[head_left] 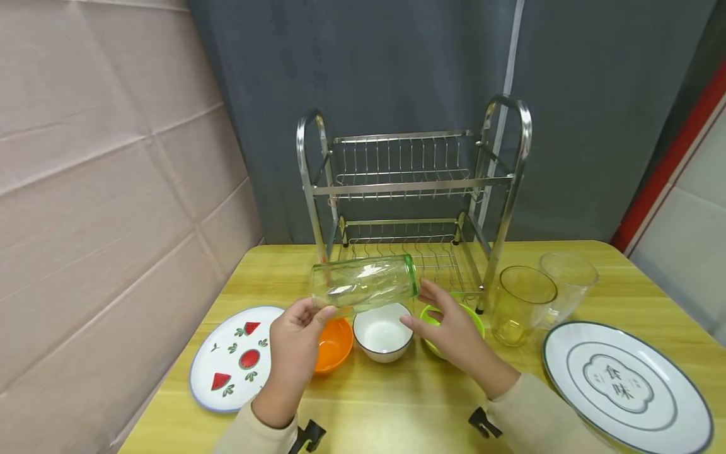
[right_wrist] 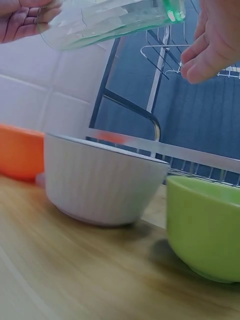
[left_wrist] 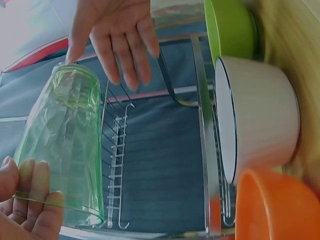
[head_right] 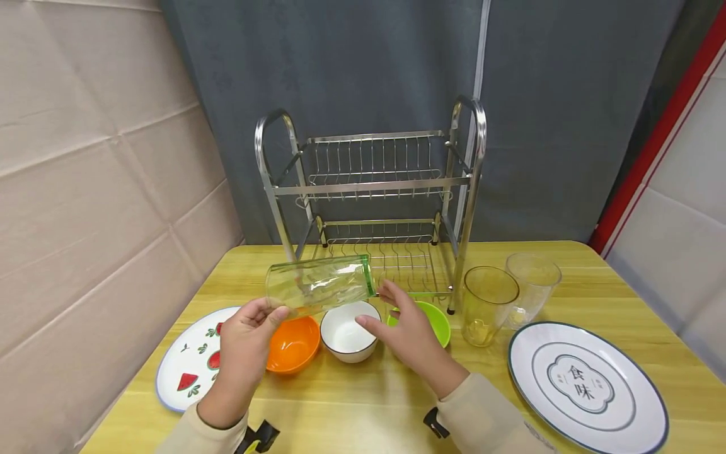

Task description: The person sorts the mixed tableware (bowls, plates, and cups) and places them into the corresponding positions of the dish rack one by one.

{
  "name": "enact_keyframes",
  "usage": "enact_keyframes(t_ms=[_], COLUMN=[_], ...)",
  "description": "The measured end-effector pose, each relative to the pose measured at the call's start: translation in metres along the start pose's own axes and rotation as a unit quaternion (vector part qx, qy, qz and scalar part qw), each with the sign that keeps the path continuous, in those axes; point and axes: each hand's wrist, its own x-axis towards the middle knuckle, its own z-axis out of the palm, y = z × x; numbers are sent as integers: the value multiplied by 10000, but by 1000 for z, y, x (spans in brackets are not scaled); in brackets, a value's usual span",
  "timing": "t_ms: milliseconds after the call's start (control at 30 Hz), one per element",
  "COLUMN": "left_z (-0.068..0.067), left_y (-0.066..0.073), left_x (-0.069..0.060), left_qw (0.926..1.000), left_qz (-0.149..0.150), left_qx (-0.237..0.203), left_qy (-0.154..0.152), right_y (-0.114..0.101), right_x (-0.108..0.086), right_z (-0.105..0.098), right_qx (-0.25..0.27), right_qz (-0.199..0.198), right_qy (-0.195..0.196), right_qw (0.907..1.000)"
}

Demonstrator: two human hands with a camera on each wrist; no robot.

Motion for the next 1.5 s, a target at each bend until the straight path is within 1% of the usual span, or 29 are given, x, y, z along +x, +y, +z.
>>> enact_keyframes(t_ms=[133, 200, 333, 400, 533, 633, 733, 800, 900, 1033, 1233, 1267, 1400, 1500], left_z=[7, 10, 18, 21, 26, 27, 28, 30, 32, 36, 40, 40, 42, 45], left_y=[2, 2, 1, 1, 0, -1, -3, -4, -7, -11, -15, -15, -16, -16], left_x=[-2, -2, -3, -4, -6, -7, -7, -8, -8, -8, -8, -8, -7, -8], left_qw=[9997, 9992, 9971, 9960, 9944, 9939, 9934, 9932, 9925, 9912, 9893, 9892, 9905, 9923], left_qz=[-19, -19, 39, 39, 5, -17, -68, -103, -88, -59, -50, -54, -84, -81], left_qx=[-247, -409, -764, -888, -1057, -1101, -1143, -1161, -1217, -1320, -1456, -1458, -1367, -1231], left_qy=[24, 35, 6, -8, 14, 69, 86, 81, 55, 11, -93, -102, -103, -102], right_y=[-7, -9, -12, -14, -19, -21, -21, -22, -23, -26, -33, -34, -37, -39], right_x=[4, 5, 5, 5, 6, 7, 8, 8, 7, 7, 11, 12, 14, 15], right_z=[2, 3, 5, 5, 5, 5, 5, 6, 5, 3, 1, 1, 1, 0], right_qx=[633, 1030, 1631, 1838, 2387, 2654, 2796, 2822, 2819, 2909, 3271, 3344, 3460, 3408], right_qz=[252, 389, 599, 581, 431, 380, 334, 322, 309, 314, 314, 325, 320, 247], right_qy=[-37, -88, -119, -108, -184, -132, -27, 32, 96, 163, 243, 249, 253, 258], right_qw=[9977, 9939, 9847, 9812, 9700, 9633, 9595, 9588, 9589, 9561, 9441, 9416, 9373, 9394])
